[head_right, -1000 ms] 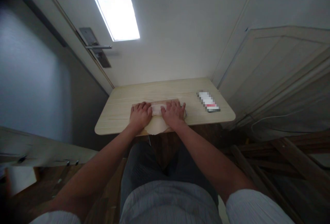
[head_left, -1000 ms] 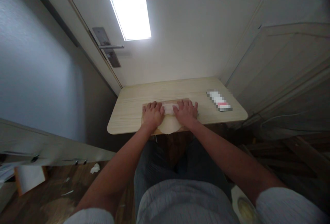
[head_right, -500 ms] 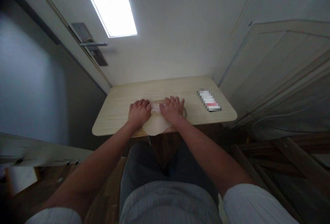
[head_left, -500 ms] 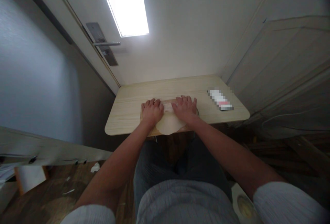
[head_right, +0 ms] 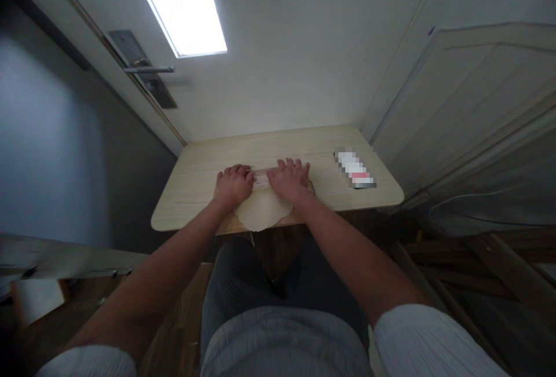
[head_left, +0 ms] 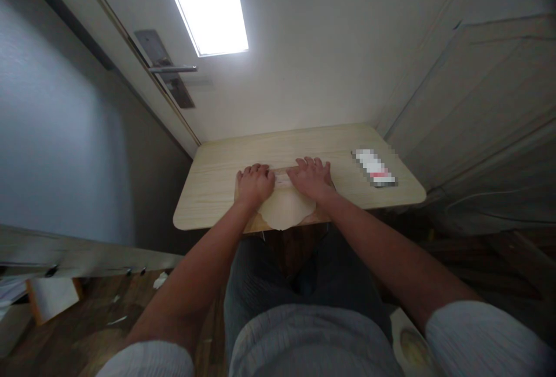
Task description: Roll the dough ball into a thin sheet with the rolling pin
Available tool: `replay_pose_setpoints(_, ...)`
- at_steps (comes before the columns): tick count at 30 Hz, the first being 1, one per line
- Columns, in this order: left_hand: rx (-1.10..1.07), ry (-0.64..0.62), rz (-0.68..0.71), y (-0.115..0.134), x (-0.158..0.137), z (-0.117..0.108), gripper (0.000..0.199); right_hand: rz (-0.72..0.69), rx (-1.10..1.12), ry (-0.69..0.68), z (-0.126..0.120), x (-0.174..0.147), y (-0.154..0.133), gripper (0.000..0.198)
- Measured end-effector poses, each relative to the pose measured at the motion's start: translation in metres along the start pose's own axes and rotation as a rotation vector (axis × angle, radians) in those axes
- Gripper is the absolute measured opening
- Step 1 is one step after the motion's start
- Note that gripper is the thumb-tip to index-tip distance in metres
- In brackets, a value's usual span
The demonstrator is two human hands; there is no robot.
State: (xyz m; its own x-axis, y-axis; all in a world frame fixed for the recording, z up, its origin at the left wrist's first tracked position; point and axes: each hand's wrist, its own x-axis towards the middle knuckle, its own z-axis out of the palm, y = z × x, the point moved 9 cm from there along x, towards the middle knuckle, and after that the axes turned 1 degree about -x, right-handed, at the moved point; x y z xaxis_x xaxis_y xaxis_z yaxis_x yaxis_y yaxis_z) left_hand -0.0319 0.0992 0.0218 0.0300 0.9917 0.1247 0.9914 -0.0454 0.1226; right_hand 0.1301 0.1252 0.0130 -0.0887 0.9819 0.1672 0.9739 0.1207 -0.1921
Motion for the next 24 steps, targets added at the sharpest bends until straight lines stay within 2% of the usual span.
replay_pose_setpoints(6,0.019,-0.038,-0.027,-0.003,0.008,0.003,0.047,0.011,0.005,-0.078,0.002,0.007,-0.001,0.060)
replay_pose_setpoints(10,-0.003,-0.036,-0.021,-0.005,0.012,0.005,0.047,0.016,0.012,-0.083,0.001,0.012,0.000,0.062)
replay_pose_setpoints(16,-0.013,-0.022,-0.004,-0.006,0.018,0.008,0.048,0.023,0.006,-0.214,0.018,0.024,0.003,0.072)
replay_pose_setpoints(24,-0.018,-0.042,-0.008,-0.009,0.026,0.011,0.051,0.035,0.002,-0.223,0.021,0.032,0.004,0.073)
